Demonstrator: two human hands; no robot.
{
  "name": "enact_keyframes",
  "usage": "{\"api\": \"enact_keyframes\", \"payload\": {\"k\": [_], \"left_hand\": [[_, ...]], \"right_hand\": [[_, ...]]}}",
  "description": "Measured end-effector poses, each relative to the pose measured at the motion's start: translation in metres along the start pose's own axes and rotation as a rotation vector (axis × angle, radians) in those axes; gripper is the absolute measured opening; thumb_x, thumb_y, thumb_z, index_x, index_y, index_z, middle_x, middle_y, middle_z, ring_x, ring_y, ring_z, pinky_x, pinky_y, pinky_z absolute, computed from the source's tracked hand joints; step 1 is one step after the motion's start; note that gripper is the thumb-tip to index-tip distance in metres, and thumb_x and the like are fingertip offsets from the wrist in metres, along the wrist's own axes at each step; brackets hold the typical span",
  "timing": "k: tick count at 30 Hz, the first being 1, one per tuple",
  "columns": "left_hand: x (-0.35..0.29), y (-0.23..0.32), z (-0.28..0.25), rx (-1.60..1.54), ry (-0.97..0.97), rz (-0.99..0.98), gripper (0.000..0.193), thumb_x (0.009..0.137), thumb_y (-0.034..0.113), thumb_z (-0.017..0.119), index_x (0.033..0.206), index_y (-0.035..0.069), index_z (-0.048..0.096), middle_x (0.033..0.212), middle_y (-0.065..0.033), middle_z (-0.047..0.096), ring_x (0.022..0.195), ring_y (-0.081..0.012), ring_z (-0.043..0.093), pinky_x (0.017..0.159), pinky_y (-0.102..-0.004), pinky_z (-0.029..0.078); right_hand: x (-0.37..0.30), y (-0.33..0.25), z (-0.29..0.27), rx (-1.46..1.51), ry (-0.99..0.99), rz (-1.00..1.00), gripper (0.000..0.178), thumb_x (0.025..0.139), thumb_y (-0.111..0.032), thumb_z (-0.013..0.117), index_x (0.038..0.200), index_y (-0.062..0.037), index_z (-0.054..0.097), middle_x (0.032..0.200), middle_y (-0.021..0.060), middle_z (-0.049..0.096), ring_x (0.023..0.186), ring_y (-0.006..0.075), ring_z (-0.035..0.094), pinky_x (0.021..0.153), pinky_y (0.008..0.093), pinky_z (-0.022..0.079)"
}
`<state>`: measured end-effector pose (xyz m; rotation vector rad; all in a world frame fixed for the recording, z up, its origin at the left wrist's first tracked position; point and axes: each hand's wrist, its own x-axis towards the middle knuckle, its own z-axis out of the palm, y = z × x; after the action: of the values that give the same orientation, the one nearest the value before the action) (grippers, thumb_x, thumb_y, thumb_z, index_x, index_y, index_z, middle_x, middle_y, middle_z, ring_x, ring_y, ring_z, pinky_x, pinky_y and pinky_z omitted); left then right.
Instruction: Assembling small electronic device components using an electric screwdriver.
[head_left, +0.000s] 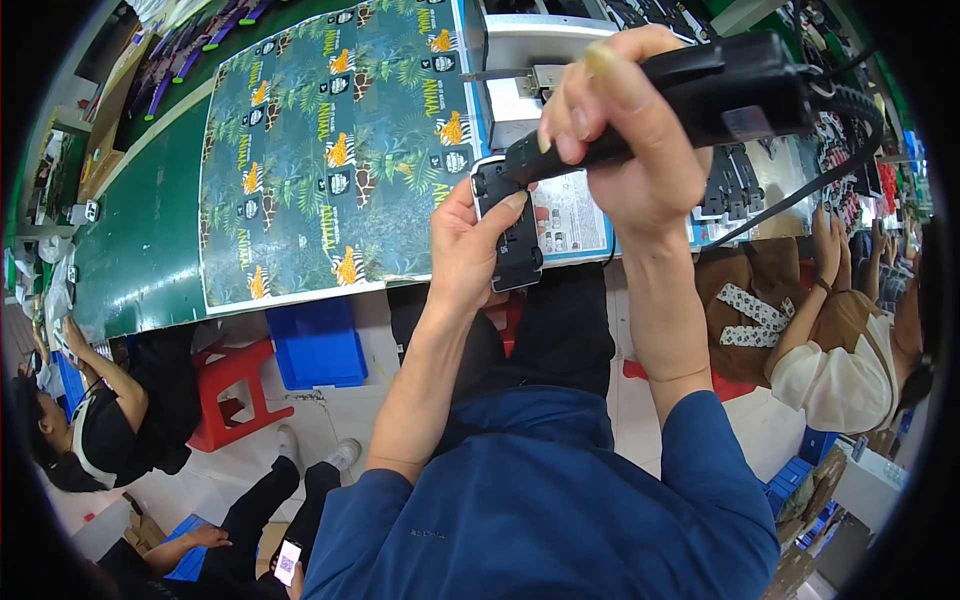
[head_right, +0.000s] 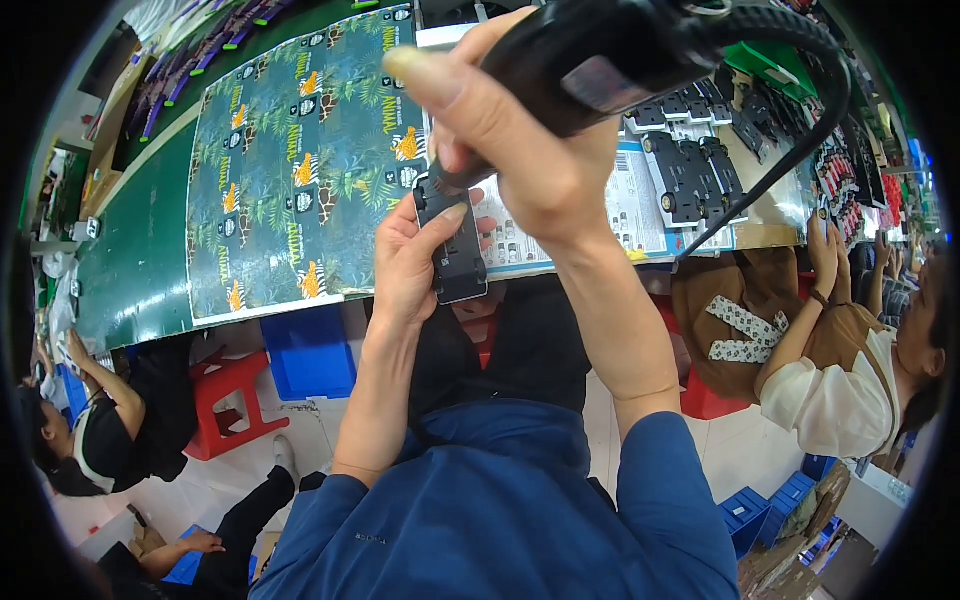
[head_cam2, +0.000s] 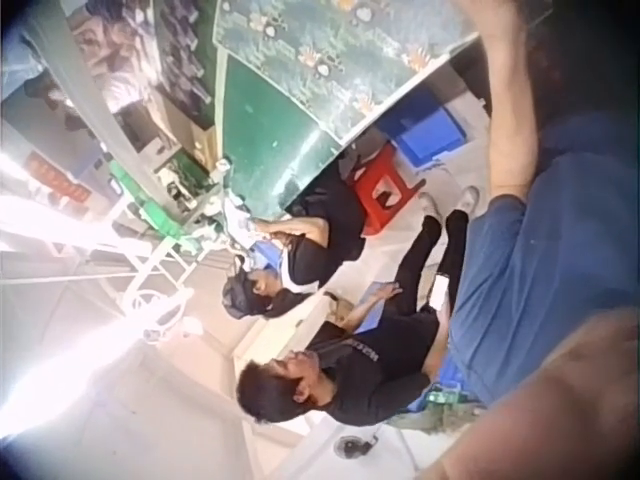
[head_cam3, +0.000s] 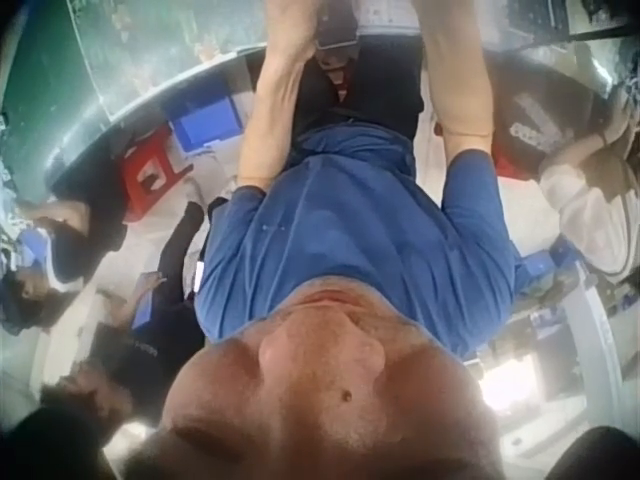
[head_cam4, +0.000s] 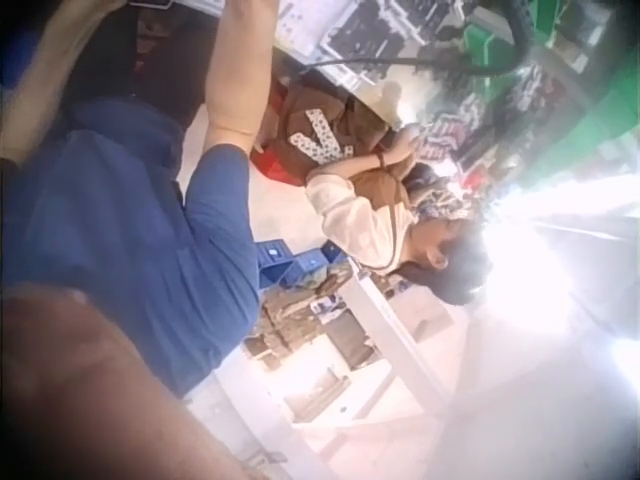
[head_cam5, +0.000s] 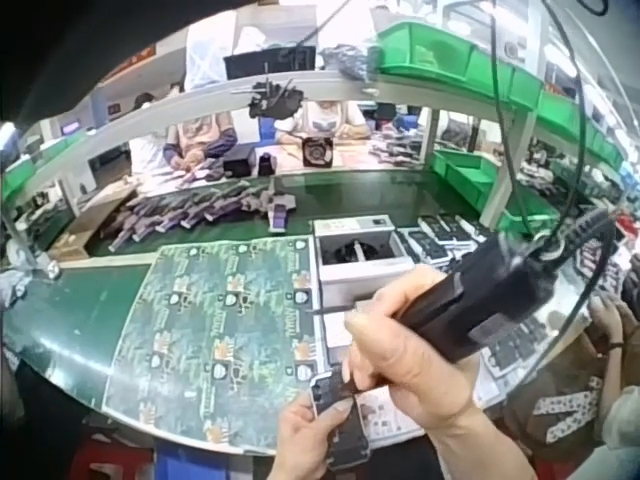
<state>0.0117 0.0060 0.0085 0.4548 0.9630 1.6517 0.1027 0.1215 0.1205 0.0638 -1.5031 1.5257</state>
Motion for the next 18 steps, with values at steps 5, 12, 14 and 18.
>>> {"api": "enact_keyframes", "payload": {"k": [5, 12, 14, 18], "left_hand": [[0.0, -0.001, 0.0, 0.001, 0.013, 0.009, 0.025, 0.093, 0.002, 0.062, 0.117, -0.003, 0.059, 0.111, -0.0173, 0.069, 0.088, -0.0221, 0.073, 0.072, -0.0326, 0.063], [-0.002, 0.001, 0.002, 0.001, 0.018, -0.002, 0.026, 0.092, 0.001, 0.062, 0.117, -0.003, 0.059, 0.112, -0.0187, 0.069, 0.086, -0.0221, 0.072, 0.072, -0.033, 0.063], [-0.003, 0.002, 0.001, -0.011, 0.019, -0.005, 0.027, 0.091, 0.001, 0.063, 0.118, -0.003, 0.059, 0.112, -0.0191, 0.069, 0.086, -0.0224, 0.073, 0.072, -0.0332, 0.063], [-0.002, 0.002, -0.004, -0.051, 0.032, -0.015, 0.026, 0.092, 0.002, 0.063, 0.117, -0.002, 0.059, 0.112, -0.0196, 0.069, 0.087, -0.0237, 0.073, 0.072, -0.0349, 0.063]], "right_hand": [[0.029, -0.015, 0.003, 0.247, 0.437, -0.04, 0.019, 0.099, -0.022, 0.059, 0.086, -0.0091, 0.055, 0.062, 0.0021, 0.05, 0.048, 0.0156, 0.051, 0.053, 0.0321, 0.047], [0.107, 0.003, -0.055, 0.303, 0.787, -0.209, 0.029, 0.091, -0.034, 0.074, 0.081, -0.0139, 0.055, 0.06, -0.0002, 0.053, 0.054, 0.0155, 0.055, 0.06, 0.0335, 0.049], [0.115, 0.02, -0.066, 0.217, 0.899, -0.12, 0.023, 0.09, -0.025, 0.074, 0.079, -0.0116, 0.06, 0.06, 0.001, 0.054, 0.051, 0.0161, 0.055, 0.055, 0.0346, 0.05], [0.109, 0.013, -0.08, 0.145, 0.908, -0.22, 0.025, 0.091, -0.027, 0.073, 0.078, -0.013, 0.058, 0.059, 0.0003, 0.054, 0.051, 0.0155, 0.055, 0.054, 0.033, 0.05]]}}
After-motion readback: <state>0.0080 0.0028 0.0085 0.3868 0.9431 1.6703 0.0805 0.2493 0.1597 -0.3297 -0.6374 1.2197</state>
